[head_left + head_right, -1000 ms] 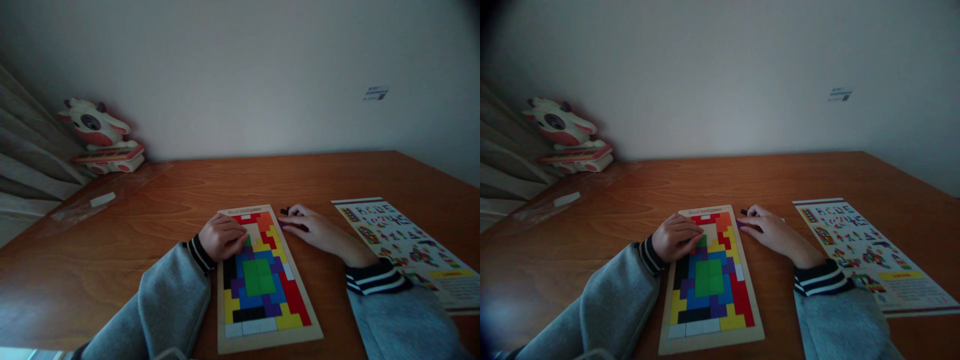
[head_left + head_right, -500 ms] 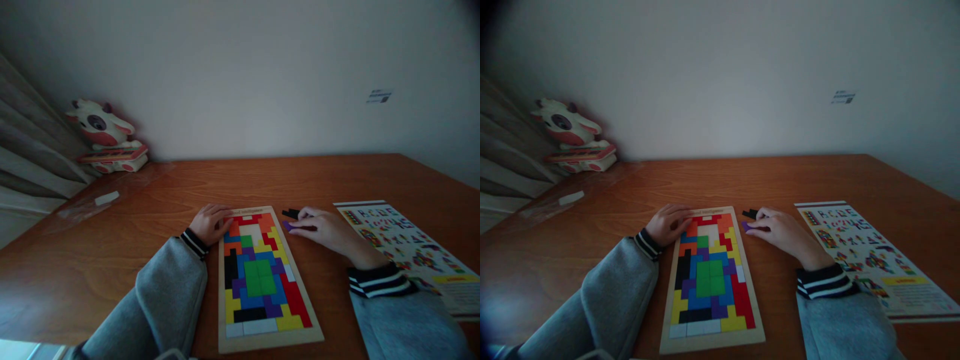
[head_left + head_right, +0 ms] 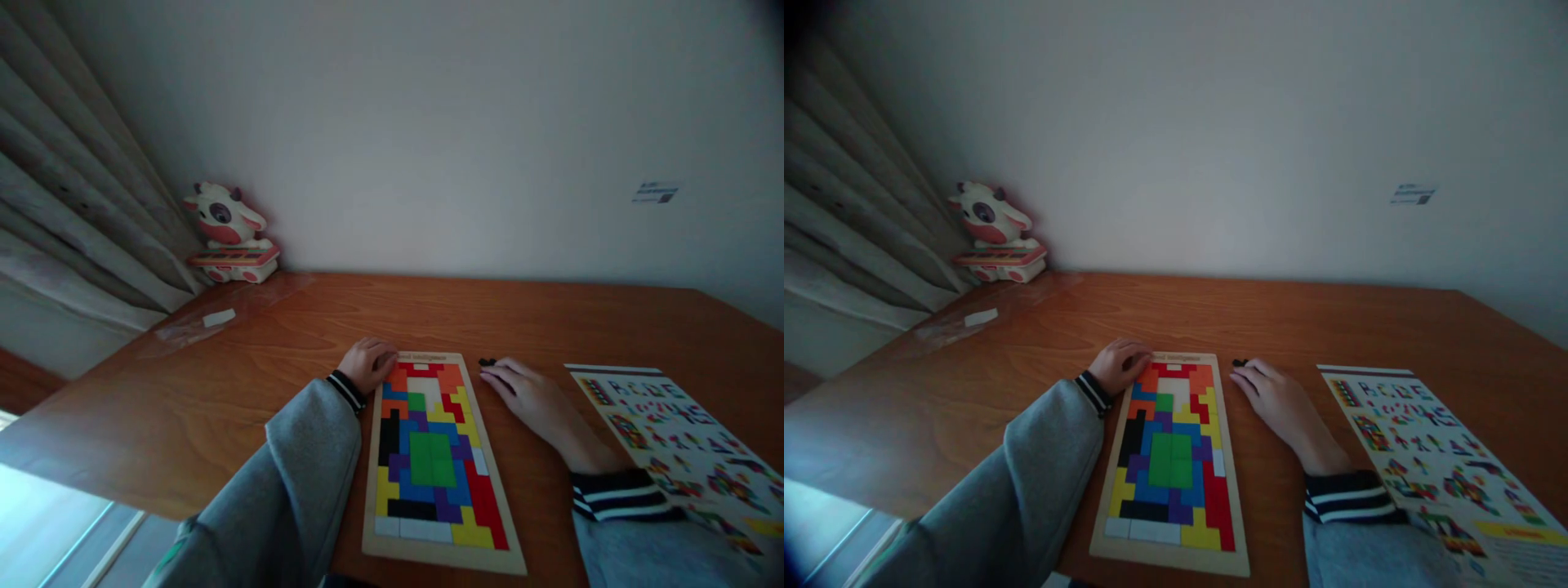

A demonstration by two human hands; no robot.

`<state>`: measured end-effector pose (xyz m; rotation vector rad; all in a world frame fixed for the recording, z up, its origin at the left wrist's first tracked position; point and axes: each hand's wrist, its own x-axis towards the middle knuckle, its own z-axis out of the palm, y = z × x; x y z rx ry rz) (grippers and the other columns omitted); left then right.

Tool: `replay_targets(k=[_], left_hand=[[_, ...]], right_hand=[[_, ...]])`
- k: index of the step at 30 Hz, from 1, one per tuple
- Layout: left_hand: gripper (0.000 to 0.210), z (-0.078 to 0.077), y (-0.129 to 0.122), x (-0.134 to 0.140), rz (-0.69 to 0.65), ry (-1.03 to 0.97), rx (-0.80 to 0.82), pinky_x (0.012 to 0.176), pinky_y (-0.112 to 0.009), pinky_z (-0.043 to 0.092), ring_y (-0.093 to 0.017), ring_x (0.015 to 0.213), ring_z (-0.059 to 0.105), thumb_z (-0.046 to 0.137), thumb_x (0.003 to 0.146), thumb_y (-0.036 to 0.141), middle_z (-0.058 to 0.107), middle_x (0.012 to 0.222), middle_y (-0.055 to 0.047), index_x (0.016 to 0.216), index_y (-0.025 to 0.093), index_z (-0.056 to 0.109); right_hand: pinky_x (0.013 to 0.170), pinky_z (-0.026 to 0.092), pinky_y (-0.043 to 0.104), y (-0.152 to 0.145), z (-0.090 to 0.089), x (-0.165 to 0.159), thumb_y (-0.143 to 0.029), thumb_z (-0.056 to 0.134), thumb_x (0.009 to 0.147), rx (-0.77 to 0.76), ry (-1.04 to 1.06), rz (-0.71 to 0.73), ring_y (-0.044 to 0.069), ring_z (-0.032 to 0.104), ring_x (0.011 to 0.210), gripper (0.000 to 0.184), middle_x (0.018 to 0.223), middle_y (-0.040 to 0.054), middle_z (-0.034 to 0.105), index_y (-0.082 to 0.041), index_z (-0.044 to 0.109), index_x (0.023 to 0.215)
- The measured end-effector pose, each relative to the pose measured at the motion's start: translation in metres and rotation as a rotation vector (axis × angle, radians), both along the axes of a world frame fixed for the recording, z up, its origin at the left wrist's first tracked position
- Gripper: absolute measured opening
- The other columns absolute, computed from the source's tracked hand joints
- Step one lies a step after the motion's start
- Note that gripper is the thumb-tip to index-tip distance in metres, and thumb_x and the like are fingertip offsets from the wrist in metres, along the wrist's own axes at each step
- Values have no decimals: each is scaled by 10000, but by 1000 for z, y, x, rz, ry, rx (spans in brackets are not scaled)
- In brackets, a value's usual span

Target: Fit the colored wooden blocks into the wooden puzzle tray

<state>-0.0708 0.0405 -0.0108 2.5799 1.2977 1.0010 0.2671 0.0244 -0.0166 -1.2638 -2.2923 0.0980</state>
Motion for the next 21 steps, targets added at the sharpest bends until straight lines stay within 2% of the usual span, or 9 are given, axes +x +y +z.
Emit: replay_targets(k=[2,4,7,9,12,16,21], left_hand=[[181,2,2,2,30,-43,-1,857,-362,514,-199,904,652,517,910,258,714,971,-65,976,185,669],[190,4,1,3,56,-71,6,851,-361,514,-198,896,651,505,913,252,714,967,-68,976,182,671],[194,4,-2,4,45,-87,27,844,-348,516,-192,888,650,502,910,254,713,957,-71,960,177,673],[192,2,-5,5,12,-66,47,829,-338,519,-188,870,651,509,902,262,711,937,-73,948,177,675],[199,-1,-9,8,-46,2,63,829,-339,512,-191,874,645,507,900,265,706,937,-78,972,181,673],[200,-2,-12,14,-126,55,46,856,-336,493,-187,911,632,500,920,257,700,985,-75,1013,191,664],[190,-5,-14,15,-167,67,32,854,-324,484,-182,922,628,512,921,248,693,1003,-70,1031,195,658]], right_hand=[[792,527,397,1,0,-7,-365,343,1002,76,21,-79,255,672,875,401,982,118,690,-175,695,1008],[758,528,383,0,1,-17,-371,346,999,83,92,-98,253,678,847,388,949,122,700,-170,678,991],[714,527,343,-5,7,-38,-400,420,977,-29,191,-15,225,684,788,327,873,76,717,-209,679,922],[733,520,321,-9,13,-54,-393,458,970,-140,181,85,209,685,813,284,894,54,726,-232,685,911],[752,506,306,-13,21,-75,-371,475,972,-202,151,179,194,672,839,264,895,36,716,-231,684,892],[752,487,319,-13,22,-93,-351,512,958,-143,72,206,194,632,824,263,840,38,670,-223,678,800],[803,472,368,-15,12,-95,-330,642,880,-32,43,176,225,602,875,123,879,46,649,-210,655,855]])
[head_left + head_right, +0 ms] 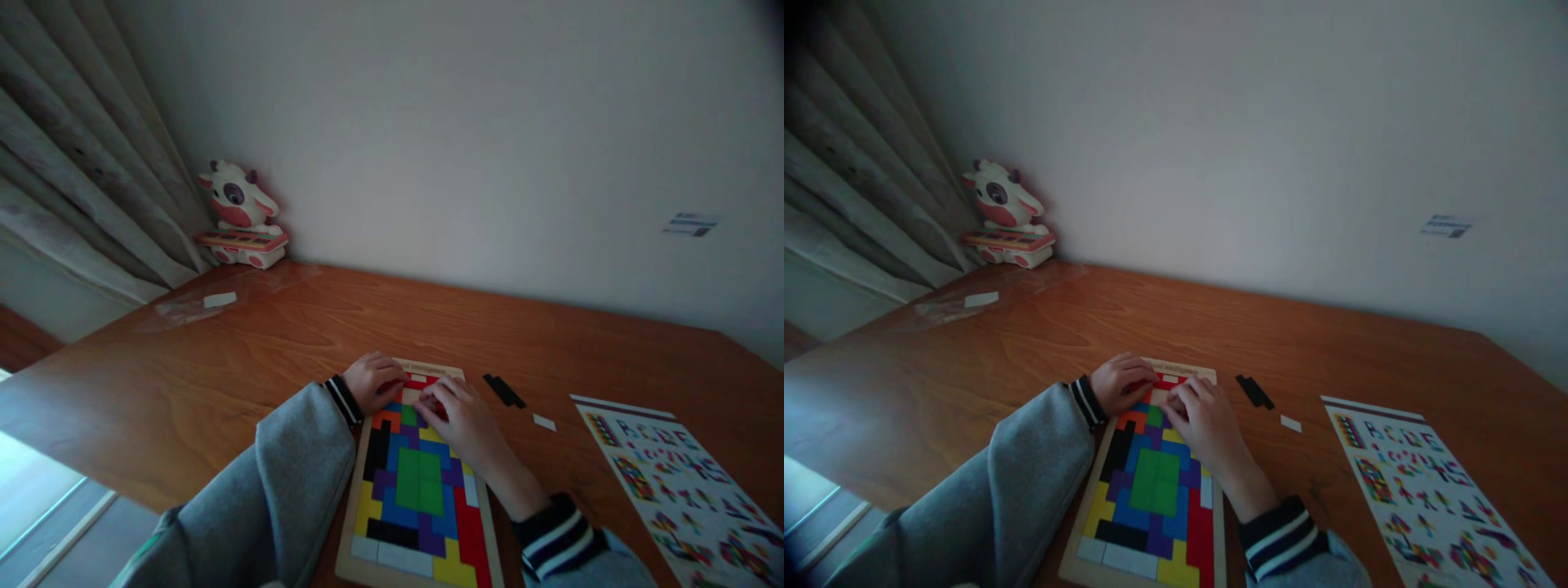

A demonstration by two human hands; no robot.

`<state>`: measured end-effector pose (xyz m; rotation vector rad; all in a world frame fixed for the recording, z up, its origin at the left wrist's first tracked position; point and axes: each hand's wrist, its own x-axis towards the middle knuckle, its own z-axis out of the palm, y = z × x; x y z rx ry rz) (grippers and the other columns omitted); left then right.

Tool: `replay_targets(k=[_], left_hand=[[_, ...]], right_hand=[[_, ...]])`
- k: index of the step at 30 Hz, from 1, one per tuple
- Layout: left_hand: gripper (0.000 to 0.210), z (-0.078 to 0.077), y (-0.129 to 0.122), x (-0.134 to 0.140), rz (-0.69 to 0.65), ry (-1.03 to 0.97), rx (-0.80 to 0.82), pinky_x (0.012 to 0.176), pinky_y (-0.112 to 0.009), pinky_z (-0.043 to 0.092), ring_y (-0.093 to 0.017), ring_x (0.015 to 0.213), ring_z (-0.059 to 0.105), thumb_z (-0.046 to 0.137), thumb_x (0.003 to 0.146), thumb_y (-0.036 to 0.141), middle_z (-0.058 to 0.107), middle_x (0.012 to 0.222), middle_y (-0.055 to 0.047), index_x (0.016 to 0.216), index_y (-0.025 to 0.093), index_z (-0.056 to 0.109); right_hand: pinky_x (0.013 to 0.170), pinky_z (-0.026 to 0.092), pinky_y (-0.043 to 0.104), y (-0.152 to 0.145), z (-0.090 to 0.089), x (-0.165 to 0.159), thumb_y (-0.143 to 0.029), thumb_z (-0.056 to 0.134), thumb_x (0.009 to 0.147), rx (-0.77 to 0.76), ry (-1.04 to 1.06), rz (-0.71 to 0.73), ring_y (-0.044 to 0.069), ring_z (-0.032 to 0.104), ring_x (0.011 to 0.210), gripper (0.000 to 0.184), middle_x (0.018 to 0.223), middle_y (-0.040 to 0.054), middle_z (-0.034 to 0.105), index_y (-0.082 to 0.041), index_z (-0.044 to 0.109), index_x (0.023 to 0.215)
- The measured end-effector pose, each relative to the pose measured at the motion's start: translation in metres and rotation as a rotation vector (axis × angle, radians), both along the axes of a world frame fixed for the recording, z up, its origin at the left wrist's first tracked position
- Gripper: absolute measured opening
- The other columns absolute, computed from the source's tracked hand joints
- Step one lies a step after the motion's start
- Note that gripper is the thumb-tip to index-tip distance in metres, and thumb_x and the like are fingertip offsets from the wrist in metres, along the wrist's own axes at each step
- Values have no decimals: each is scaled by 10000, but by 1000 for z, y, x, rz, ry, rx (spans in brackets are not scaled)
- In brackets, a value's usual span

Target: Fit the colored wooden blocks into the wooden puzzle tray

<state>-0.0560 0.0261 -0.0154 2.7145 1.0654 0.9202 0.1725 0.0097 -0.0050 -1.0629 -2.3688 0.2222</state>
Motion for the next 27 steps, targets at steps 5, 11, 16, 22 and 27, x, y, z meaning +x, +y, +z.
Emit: replay_targets(k=[5,11,16,22,27], left_hand=[[190,-4,0,-1,3,41,19,847,-331,471,-189,933,619,525,904,237,686,1030,-60,1027,208,667],[214,-1,-1,0,3,28,5,838,-341,479,-193,917,620,501,903,243,693,1021,-60,1020,216,678],[212,0,-1,0,-8,-41,-20,856,-355,485,-201,922,625,501,894,234,696,997,-74,1022,206,667],[194,-2,2,1,-9,-83,-30,848,-357,488,-202,915,627,510,875,214,701,983,-68,987,204,668],[195,-1,1,2,-10,-103,-30,837,-358,489,-200,907,624,508,874,210,701,984,-69,984,198,669]], right_hand=[[823,471,369,-1,1,6,-357,653,873,-32,-2,17,220,603,890,136,905,38,648,-222,649,881],[811,488,360,-1,7,9,-400,572,920,-105,49,11,211,627,877,185,919,37,666,-232,645,895],[799,507,372,17,0,55,-445,480,950,30,206,-319,231,639,876,296,940,90,673,-199,645,937],[833,518,430,28,-17,104,-487,541,897,21,8,-512,280,654,928,368,1032,122,685,-171,683,1019],[814,540,422,30,-20,99,-318,423,953,95,-92,-442,269,679,910,311,1035,126,703,-170,669,1072]])
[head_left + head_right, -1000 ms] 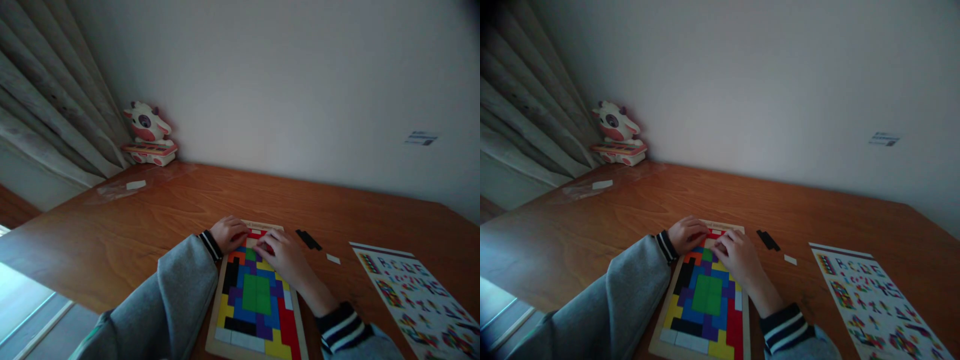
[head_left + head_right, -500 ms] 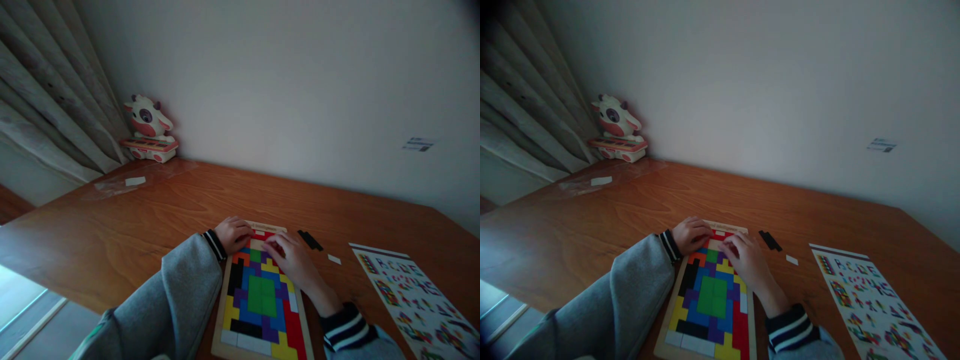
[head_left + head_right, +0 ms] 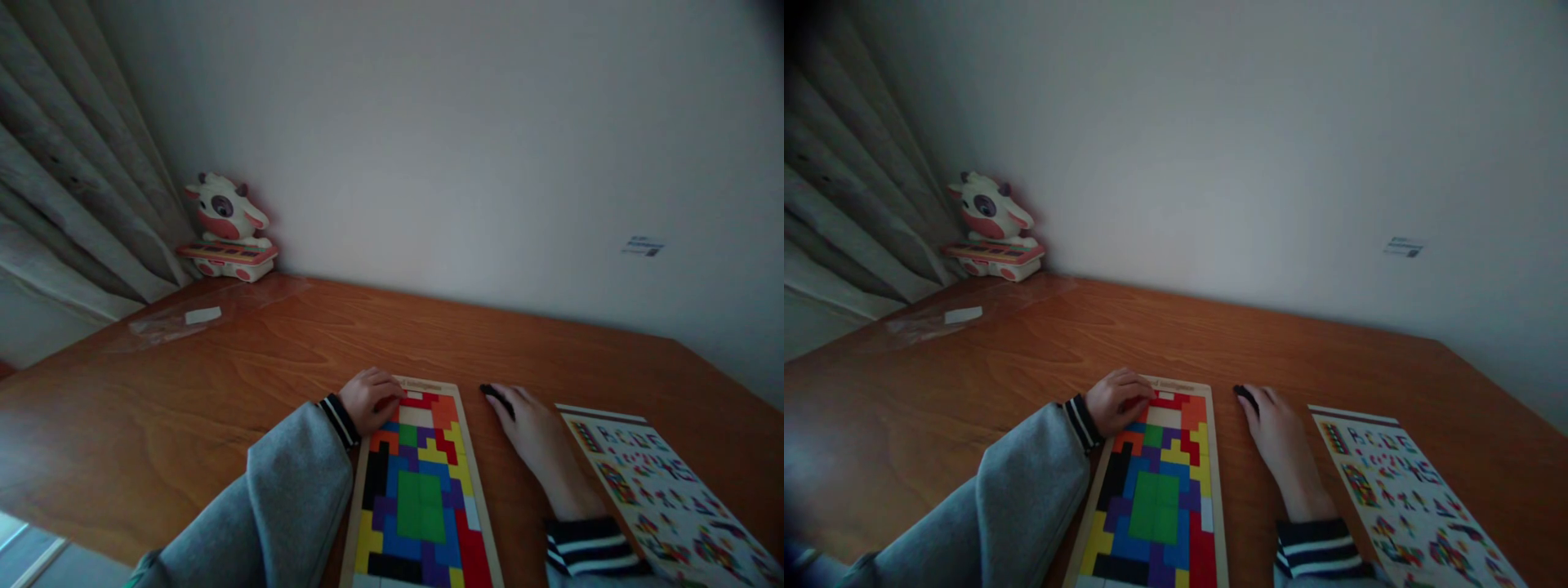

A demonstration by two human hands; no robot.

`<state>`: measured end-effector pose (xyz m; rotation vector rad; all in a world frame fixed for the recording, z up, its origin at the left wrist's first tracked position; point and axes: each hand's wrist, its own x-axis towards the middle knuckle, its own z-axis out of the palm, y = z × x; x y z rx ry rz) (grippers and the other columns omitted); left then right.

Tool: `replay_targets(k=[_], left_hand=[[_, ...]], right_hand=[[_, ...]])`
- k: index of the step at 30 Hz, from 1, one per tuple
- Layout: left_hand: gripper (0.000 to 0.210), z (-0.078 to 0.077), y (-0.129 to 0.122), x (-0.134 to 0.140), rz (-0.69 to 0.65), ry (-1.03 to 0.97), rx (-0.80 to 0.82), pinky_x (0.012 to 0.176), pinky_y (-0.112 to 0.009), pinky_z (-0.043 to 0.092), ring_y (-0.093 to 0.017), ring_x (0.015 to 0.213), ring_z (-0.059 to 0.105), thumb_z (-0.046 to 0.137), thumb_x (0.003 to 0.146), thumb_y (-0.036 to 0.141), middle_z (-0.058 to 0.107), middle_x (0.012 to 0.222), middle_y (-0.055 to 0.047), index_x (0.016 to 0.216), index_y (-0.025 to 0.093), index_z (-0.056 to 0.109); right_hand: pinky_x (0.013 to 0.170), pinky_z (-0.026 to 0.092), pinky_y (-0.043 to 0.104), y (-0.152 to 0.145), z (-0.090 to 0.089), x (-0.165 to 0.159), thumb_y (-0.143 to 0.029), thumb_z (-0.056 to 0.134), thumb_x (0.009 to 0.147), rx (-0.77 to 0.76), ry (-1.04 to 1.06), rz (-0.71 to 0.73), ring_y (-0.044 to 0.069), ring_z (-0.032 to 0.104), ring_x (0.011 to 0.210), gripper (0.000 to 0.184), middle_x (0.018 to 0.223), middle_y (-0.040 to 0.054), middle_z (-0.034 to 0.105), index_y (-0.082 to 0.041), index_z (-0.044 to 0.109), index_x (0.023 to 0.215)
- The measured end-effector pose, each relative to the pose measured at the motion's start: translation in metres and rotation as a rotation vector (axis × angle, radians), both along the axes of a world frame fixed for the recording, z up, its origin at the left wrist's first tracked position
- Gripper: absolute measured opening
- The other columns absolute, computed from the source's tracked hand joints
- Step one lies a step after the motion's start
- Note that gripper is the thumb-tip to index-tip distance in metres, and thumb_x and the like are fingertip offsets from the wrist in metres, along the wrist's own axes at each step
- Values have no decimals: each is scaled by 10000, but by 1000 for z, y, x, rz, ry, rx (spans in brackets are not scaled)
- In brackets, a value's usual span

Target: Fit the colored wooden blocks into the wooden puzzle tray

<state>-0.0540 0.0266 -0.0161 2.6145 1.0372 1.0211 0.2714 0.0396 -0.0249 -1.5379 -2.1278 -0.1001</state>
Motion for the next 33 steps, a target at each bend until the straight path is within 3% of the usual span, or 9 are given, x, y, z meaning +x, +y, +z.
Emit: replay_targets(k=[4,10,15,17,22,29,33], left_hand=[[197,2,-1,0,-5,3,3,838,-358,491,-200,904,622,507,871,206,703,979,-70,984,200,668],[218,5,-2,0,36,25,-7,861,-372,496,-208,932,625,507,870,208,696,1018,-73,1024,203,661],[219,5,0,-1,138,-19,-27,853,-378,511,-212,906,635,529,840,191,699,996,-72,1018,193,657],[222,5,1,-1,141,-17,-34,857,-381,509,-215,911,634,531,841,188,697,1002,-75,1024,188,656],[220,6,0,2,104,14,-17,888,-398,484,-226,961,615,538,865,216,689,1037,-86,1042,190,665],[334,3,-2,2,152,54,-44,929,-444,455,-269,1061,573,593,859,390,627,1162,-115,1136,210,638],[407,1,-4,1,146,82,-60,931,-459,447,-290,1088,554,633,817,413,606,1208,-113,1177,224,617]], right_hand=[[796,557,423,6,-2,-3,-205,405,914,16,-28,37,265,687,900,311,1055,127,703,-184,649,1105],[809,558,430,-2,8,-17,-280,464,921,30,191,108,265,685,921,253,1052,111,713,-216,649,1082],[817,547,359,-29,29,-72,-301,540,923,-92,352,417,219,678,915,180,989,61,721,-246,696,995],[845,529,367,-36,31,-93,-301,577,912,-139,369,473,214,677,909,146,954,37,735,-262,711,956],[828,490,391,-32,22,-110,-319,616,901,-142,261,469,216,654,886,122,914,29,708,-279,731,898],[821,442,424,-26,12,-102,-503,557,899,-21,104,265,269,607,949,296,964,69,668,-250,677,996],[801,456,405,-17,12,-87,-535,510,913,-57,143,231,261,626,937,330,967,69,675,-249,661,980]])
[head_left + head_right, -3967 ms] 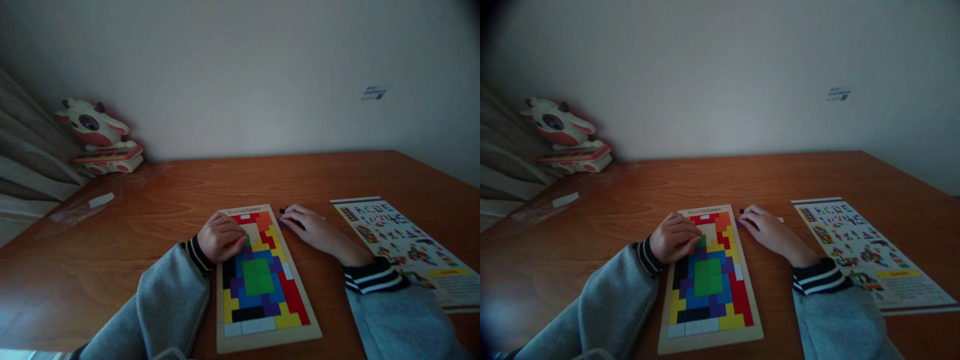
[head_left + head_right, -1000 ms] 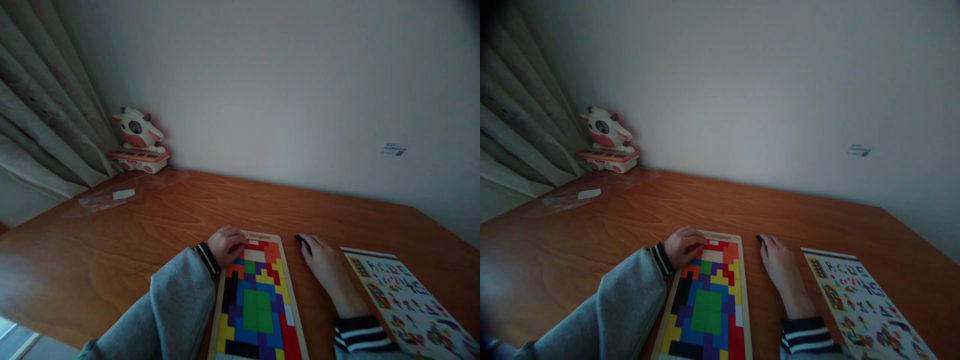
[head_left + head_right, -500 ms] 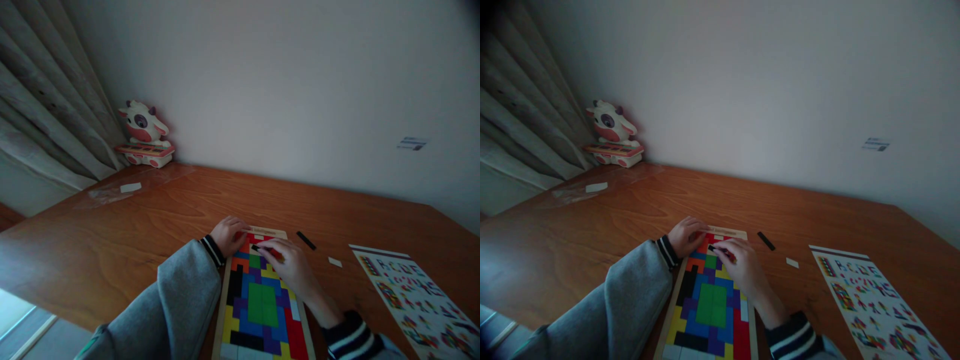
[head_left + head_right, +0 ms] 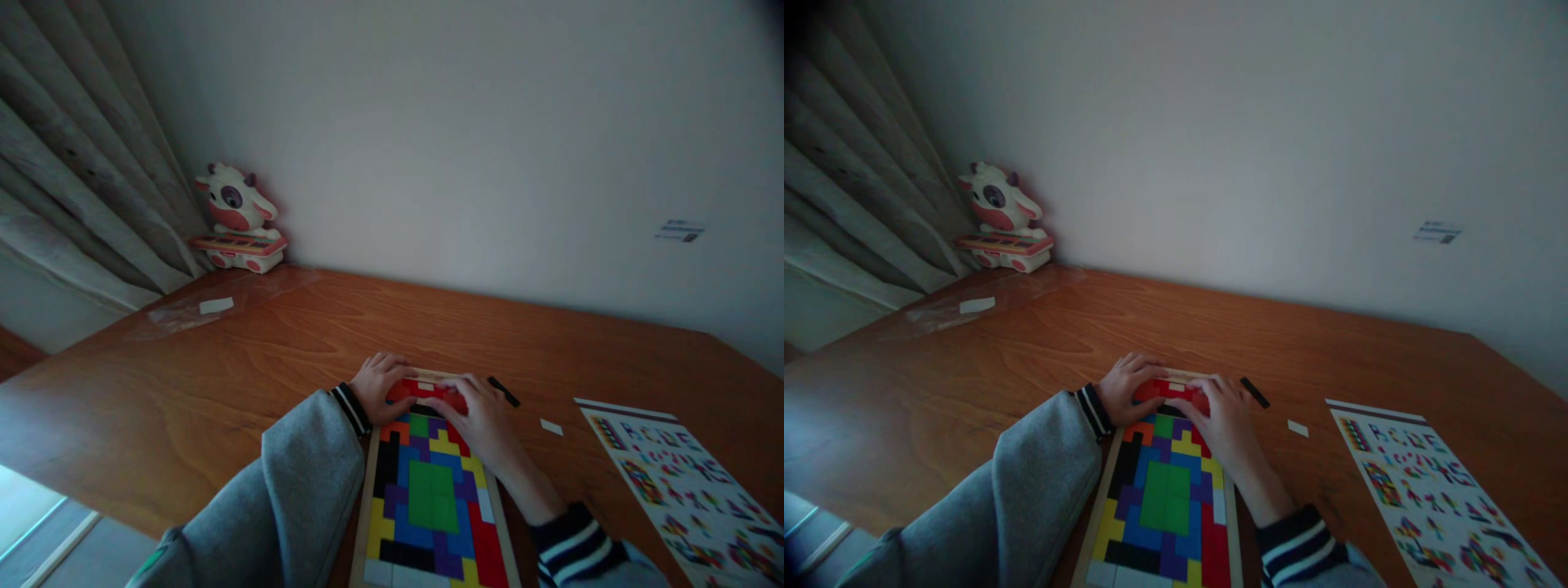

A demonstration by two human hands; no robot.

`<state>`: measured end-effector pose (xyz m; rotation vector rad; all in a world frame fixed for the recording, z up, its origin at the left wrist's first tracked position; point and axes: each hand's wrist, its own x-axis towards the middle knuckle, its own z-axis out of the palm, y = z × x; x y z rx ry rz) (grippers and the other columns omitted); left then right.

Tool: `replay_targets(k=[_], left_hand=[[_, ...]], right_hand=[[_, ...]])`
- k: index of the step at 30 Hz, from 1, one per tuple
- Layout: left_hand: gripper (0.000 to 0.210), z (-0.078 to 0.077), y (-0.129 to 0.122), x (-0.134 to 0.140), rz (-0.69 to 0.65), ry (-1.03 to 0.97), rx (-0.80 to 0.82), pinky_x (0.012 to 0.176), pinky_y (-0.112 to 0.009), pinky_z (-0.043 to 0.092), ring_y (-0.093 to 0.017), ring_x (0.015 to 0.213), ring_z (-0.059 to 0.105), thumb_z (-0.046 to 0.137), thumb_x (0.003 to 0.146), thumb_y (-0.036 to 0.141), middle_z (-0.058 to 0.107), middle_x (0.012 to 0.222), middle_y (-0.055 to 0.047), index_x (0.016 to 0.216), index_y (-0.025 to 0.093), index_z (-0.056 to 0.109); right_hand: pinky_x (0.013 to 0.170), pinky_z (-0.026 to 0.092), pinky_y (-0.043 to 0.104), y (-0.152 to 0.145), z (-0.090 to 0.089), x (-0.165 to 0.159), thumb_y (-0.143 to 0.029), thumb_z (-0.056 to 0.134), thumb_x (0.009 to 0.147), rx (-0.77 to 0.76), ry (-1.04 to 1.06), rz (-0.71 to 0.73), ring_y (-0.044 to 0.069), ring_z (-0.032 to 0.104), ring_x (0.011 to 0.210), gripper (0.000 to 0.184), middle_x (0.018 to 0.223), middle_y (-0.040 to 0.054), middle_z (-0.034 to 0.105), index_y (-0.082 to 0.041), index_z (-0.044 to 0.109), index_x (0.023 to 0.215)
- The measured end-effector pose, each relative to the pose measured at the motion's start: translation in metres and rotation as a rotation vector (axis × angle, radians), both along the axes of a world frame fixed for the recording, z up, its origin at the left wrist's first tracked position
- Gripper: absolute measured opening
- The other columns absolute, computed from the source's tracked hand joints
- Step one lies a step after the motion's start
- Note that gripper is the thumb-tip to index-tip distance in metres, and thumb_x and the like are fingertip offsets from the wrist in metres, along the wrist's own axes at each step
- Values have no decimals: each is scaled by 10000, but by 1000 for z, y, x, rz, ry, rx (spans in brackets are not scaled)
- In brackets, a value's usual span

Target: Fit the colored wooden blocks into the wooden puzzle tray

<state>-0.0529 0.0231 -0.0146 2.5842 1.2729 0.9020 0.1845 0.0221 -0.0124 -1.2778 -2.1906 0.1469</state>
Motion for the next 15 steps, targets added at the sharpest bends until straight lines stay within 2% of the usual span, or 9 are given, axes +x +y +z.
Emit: replay_targets(k=[1,3,5,7,11,15], left_hand=[[417,0,0,0,1,3,-5,934,-462,444,-294,1091,552,636,811,414,604,1212,-114,1181,224,615],[436,0,-1,0,1,8,-13,940,-471,437,-300,1098,548,632,809,425,600,1218,-114,1194,223,608],[448,1,-1,0,1,11,-17,937,-476,436,-303,1094,549,625,811,437,598,1222,-115,1202,220,603],[455,2,-2,0,4,12,-17,931,-475,439,-303,1089,553,621,811,441,597,1221,-118,1204,213,600],[457,4,-4,0,6,15,-16,927,-473,448,-305,1071,563,629,799,450,602,1205,-124,1181,201,608],[402,4,-3,-2,-5,4,-33,923,-470,460,-291,1052,577,583,850,443,612,1182,-120,1170,202,615]], right_hand=[[796,465,395,4,-1,9,-520,483,931,-11,24,-21,248,634,911,331,950,70,676,-246,667,950],[783,485,391,12,-4,32,-498,468,941,17,66,-160,245,639,875,352,948,96,674,-213,674,936],[789,495,430,19,-10,59,-529,530,893,42,22,-320,282,635,899,387,985,134,667,-185,686,978],[776,506,447,23,-16,82,-553,595,838,-10,12,-394,296,642,868,437,976,150,673,-163,697,1004],[723,531,401,25,-20,104,-542,632,802,-157,105,-338,264,671,804,389,914,108,717,-191,731,940],[722,526,394,24,-17,100,-481,547,870,-115,68,-274,262,677,818,335,903,102,721,-203,732,893]])
